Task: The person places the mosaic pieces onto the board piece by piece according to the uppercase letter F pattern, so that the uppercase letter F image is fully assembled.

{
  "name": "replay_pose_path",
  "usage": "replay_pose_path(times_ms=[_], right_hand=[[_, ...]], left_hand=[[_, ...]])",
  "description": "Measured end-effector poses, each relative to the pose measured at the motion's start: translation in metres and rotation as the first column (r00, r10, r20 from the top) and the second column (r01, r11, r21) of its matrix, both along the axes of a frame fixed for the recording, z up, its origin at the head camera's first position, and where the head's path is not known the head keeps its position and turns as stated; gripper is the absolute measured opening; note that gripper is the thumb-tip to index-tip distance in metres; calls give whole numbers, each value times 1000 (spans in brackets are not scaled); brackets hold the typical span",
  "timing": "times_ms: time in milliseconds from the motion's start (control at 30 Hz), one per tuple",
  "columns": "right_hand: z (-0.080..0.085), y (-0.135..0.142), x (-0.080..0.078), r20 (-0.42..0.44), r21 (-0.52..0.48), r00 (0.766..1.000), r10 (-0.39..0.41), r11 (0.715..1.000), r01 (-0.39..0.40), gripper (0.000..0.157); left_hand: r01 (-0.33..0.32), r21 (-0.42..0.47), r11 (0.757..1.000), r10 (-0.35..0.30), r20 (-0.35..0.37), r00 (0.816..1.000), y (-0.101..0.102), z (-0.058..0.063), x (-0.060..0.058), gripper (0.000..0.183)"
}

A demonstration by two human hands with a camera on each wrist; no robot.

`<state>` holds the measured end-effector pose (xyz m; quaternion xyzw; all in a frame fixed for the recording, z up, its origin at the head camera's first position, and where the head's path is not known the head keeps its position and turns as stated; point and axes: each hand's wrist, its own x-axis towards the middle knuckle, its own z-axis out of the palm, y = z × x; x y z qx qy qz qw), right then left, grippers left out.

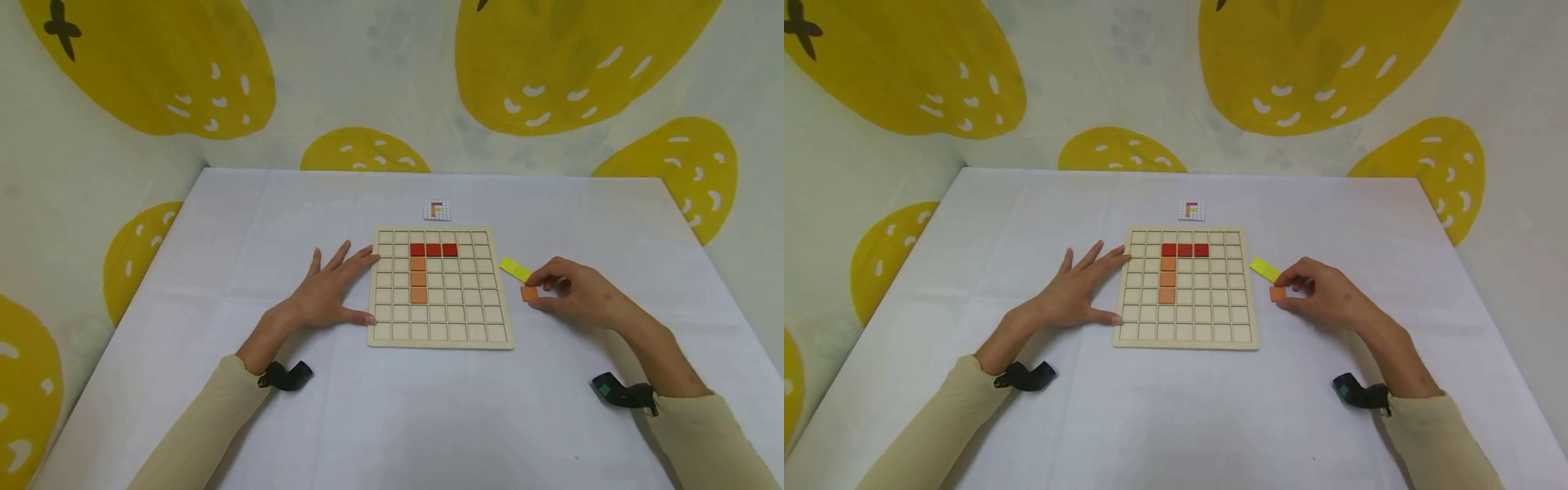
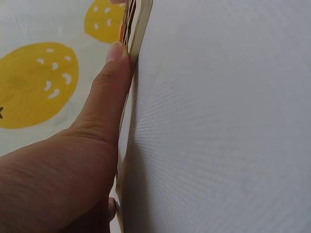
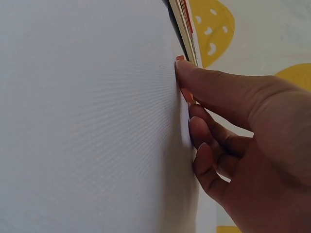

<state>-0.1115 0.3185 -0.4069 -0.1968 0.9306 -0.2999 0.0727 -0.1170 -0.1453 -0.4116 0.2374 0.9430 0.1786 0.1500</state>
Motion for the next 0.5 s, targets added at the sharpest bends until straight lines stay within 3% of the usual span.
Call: replay_pose_path(times_ms=[500], right_hand=[[5, -12, -3, -2, 23, 998, -59, 998, 59, 27]], left_hand=[[2, -13, 1000, -2, 1, 1000, 0, 0, 0, 113]])
